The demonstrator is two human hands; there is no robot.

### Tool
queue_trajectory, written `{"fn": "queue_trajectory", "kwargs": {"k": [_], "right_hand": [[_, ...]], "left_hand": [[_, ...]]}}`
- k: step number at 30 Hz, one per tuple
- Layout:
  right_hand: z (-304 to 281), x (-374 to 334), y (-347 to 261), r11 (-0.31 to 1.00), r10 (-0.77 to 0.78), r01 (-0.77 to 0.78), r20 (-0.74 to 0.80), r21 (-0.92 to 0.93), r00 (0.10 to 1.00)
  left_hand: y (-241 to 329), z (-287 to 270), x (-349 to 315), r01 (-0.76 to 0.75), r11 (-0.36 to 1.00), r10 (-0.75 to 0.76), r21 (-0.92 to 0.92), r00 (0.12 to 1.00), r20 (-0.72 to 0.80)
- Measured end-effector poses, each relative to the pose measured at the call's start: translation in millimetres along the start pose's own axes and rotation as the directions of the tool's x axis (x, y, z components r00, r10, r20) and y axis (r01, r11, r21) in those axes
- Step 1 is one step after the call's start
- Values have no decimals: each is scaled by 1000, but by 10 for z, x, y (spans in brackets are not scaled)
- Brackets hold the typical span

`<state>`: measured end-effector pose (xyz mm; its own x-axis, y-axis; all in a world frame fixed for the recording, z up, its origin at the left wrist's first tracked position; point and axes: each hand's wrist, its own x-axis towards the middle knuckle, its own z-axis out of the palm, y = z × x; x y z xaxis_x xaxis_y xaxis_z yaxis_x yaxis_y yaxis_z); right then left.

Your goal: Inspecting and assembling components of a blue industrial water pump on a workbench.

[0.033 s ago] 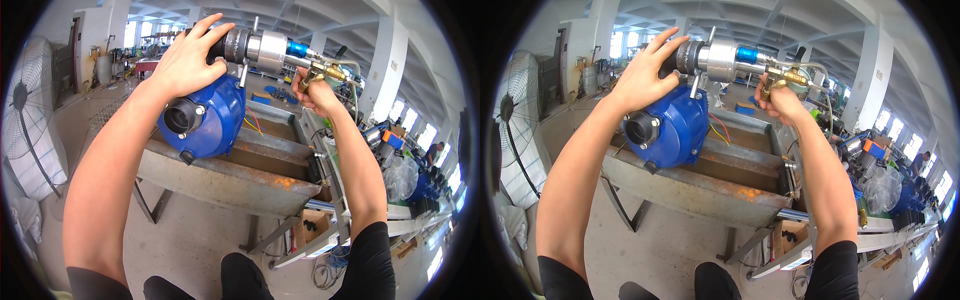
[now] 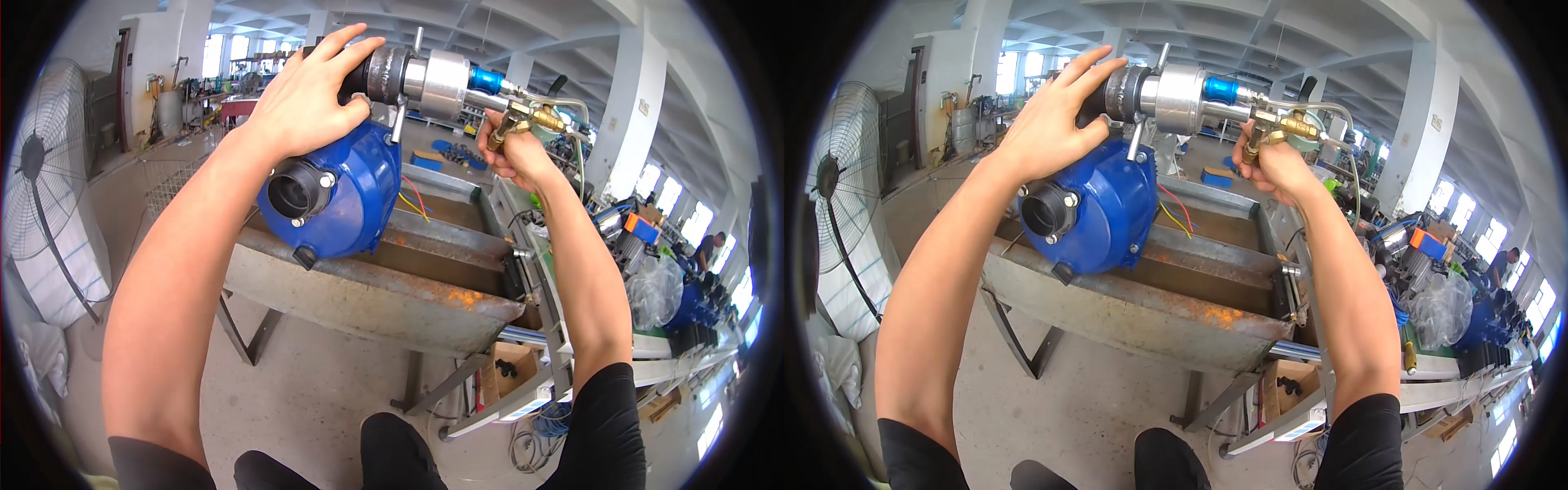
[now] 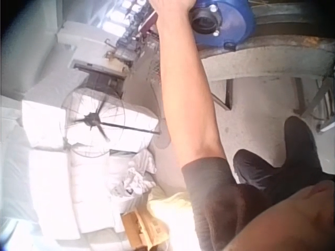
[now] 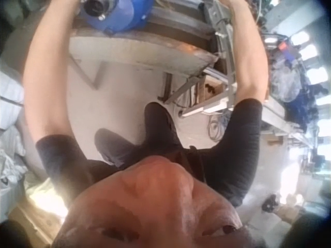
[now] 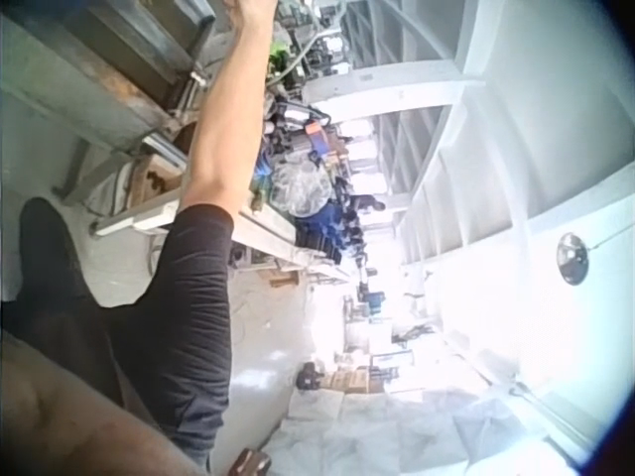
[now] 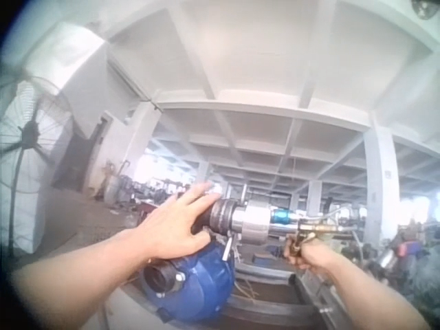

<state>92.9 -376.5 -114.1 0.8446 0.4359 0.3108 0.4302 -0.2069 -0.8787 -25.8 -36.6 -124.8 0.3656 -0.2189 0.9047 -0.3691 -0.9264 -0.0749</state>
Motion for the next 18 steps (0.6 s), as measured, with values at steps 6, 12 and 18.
{"fn": "queue_trajectory", "kwargs": {"k": [6, 12, 18], "right_hand": [[29, -168, -91, 965, 144, -120, -90, 234, 985], [8, -436, -38, 789, 58, 71, -189, 610, 980], [162, -458, -53, 724, 2, 195, -284, 662, 959]], "left_hand": [[12, -46, 77, 37, 999, -39, 39, 998, 47], [19, -33, 79, 71, 997, -72, 13, 997, 41], [-16, 48, 4, 36, 999, -35, 7, 993, -114]]}}
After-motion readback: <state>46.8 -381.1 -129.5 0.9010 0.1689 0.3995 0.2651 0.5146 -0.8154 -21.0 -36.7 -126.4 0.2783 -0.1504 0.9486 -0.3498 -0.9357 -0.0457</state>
